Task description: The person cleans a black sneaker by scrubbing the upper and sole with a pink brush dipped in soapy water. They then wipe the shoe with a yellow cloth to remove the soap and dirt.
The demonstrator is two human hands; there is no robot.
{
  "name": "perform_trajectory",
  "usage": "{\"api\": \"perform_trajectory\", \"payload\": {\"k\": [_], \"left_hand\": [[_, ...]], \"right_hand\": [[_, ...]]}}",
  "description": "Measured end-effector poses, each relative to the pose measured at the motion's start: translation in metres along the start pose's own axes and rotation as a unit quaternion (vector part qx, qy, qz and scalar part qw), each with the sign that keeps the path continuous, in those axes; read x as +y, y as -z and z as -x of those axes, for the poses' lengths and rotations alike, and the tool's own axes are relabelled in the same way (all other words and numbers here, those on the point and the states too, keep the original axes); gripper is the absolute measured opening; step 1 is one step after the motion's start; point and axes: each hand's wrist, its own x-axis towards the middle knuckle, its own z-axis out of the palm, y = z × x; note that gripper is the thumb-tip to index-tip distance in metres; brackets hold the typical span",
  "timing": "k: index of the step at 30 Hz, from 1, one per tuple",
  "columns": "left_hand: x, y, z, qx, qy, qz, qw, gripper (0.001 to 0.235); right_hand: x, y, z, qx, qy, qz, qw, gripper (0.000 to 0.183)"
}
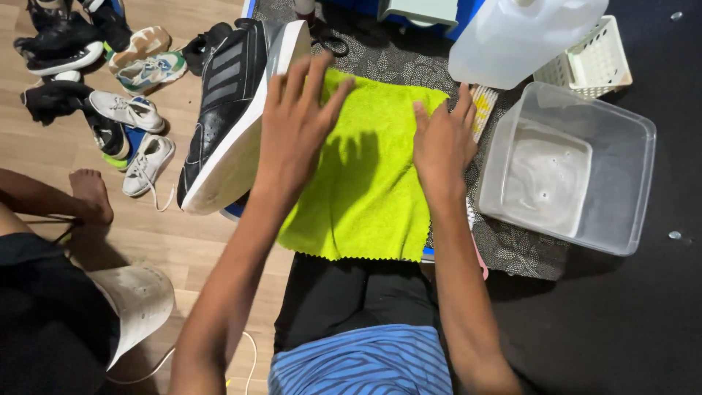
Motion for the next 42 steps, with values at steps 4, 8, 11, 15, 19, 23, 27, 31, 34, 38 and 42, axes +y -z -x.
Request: {"api": "perform_trajectory", "payload": {"k": [4,8,11,15,19,23,27,31,34,38,42], "left_hand": [[0.031,0.011,0.063,0.077,0.01,0.106,0.991,0.059],[0.04,0.028,0.137,0.107,0.085,0.258,0.956,0.038],[0.027,0.043,0.178,0.191,0.189,0.262,0.927,0.031],[-0.014,0.047,0.181,0.266,0.262,0.185,0.909,0.078],[-0.01,0.038,0.164,0.155,0.376,0.405,0.819,0.091],[-0.007,0.03,0.153,0.188,0.413,0.431,0.78,0.055],[0.002,0.04,0.143,0.227,0.322,0.43,0.812,0.048],[0.011,0.04,0.14,0.259,0.276,0.443,0.813,0.028],[0.02,0.045,0.138,0.28,0.268,0.455,0.801,0.022],[0.022,0.051,0.14,0.293,0.239,0.45,0.809,0.018],[0.031,0.052,0.139,0.286,0.19,0.475,0.81,0.009]], "right_hand": [[-0.026,0.05,0.033,-0.039,-0.012,-0.068,0.997,0.066],[-0.04,0.09,0.082,-0.004,0.03,-0.144,0.989,0.068],[-0.024,0.096,0.123,-0.005,0.071,-0.178,0.982,0.052],[0.009,0.086,0.167,0.065,0.109,-0.151,0.98,0.027],[0.062,0.058,0.194,0.107,0.075,-0.08,0.988,0.029],[0.094,0.046,0.208,0.126,0.049,-0.002,0.991,0.046],[0.111,0.044,0.216,0.095,0.028,0.008,0.995,0.032],[0.117,0.056,0.214,0.049,0.031,-0.006,0.998,0.025],[0.127,0.071,0.217,0.033,0.015,-0.014,0.999,0.016],[0.172,0.103,0.216,0.096,0.083,0.03,0.991,0.007],[0.139,0.158,0.186,0.13,-0.148,-0.133,0.971,0.024]]}}
